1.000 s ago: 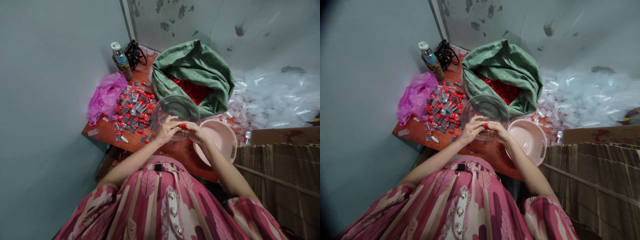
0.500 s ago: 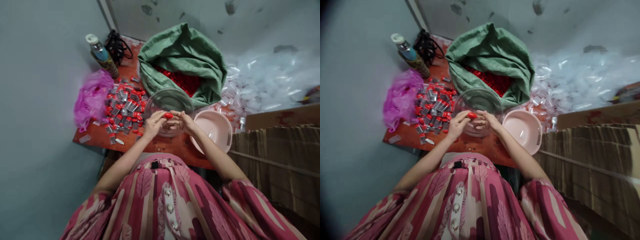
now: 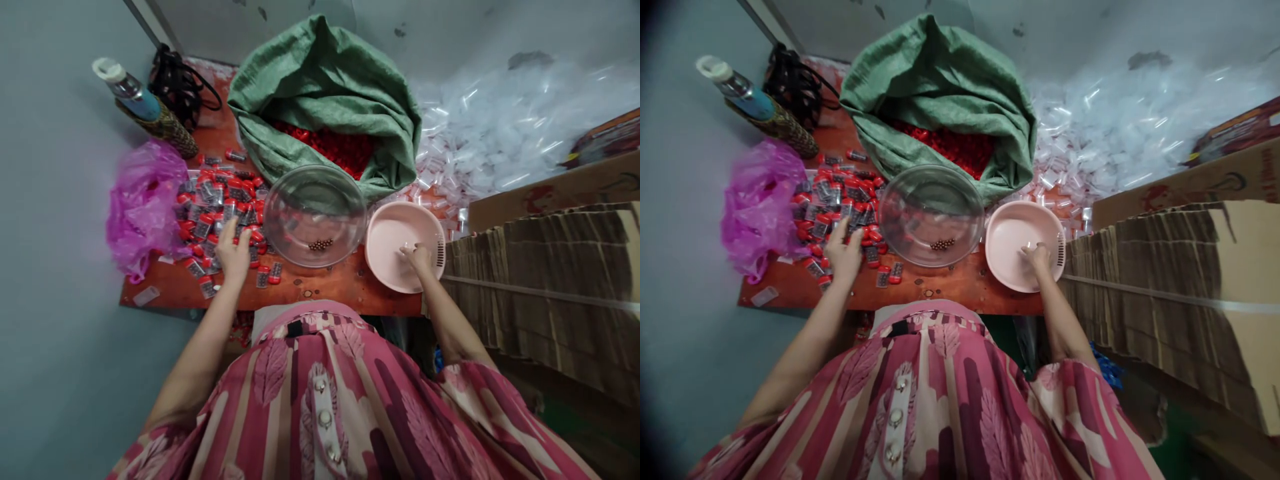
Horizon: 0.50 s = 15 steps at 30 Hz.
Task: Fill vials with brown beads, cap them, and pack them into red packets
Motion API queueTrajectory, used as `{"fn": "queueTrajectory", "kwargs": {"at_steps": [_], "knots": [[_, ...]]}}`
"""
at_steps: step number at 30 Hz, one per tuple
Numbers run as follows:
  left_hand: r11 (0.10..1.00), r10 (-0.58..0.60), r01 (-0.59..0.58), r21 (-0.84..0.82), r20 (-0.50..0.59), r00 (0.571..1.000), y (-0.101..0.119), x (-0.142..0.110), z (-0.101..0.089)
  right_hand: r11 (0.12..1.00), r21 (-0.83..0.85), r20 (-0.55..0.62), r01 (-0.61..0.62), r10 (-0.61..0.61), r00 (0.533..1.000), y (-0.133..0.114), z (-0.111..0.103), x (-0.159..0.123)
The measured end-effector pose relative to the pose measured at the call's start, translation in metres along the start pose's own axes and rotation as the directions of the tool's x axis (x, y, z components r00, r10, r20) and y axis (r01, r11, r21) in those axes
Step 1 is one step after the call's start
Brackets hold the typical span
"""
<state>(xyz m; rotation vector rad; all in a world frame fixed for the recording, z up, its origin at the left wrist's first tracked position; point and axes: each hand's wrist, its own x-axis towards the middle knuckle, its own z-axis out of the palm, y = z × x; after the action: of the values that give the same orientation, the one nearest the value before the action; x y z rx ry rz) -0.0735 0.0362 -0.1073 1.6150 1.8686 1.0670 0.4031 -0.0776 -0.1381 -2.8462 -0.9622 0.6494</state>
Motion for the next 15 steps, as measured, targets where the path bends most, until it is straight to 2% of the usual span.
{"fn": "queueTrajectory", "kwargs": {"at_steps": [3,5,8,11,12,13,14,15], "knots": [[0.987,-0.126,0.132,-0.087,0.068,0.99,0.005,-0.025,0.019,0.999,-0.035,0.007,-0.007,0.007,1.0,-0.003,0.01,-0.003],[0.945,-0.239,0.257,-0.201,0.111,0.965,0.003,-0.04,0.032,0.999,-0.043,0.015,0.001,0.0,1.0,-0.006,0.014,-0.003],[0.837,-0.384,0.439,-0.327,0.22,0.897,0.003,-0.056,0.047,1.0,-0.02,0.022,0.018,-0.018,1.0,-0.01,0.014,0.003],[0.721,-0.431,0.578,-0.382,0.406,0.806,0.009,-0.066,0.056,0.992,0.085,-0.019,0.094,-0.093,0.995,-0.024,0.008,0.006],[0.687,-0.431,0.618,-0.383,0.469,0.771,0.012,-0.069,0.058,0.966,0.198,-0.036,0.168,-0.164,0.986,-0.032,0.004,0.003],[0.667,-0.428,0.645,-0.374,0.516,0.742,0.015,-0.07,0.058,0.905,0.342,-0.052,0.254,-0.251,0.966,-0.042,0.0,-0.001],[0.668,-0.427,0.651,-0.362,0.529,0.733,0.018,-0.072,0.059,0.782,0.521,-0.076,0.342,-0.357,0.931,-0.053,-0.004,-0.008],[0.696,-0.429,0.629,-0.345,0.503,0.75,0.02,-0.072,0.058,0.647,0.67,-0.05,0.364,-0.45,0.892,-0.066,-0.008,-0.017]]}}
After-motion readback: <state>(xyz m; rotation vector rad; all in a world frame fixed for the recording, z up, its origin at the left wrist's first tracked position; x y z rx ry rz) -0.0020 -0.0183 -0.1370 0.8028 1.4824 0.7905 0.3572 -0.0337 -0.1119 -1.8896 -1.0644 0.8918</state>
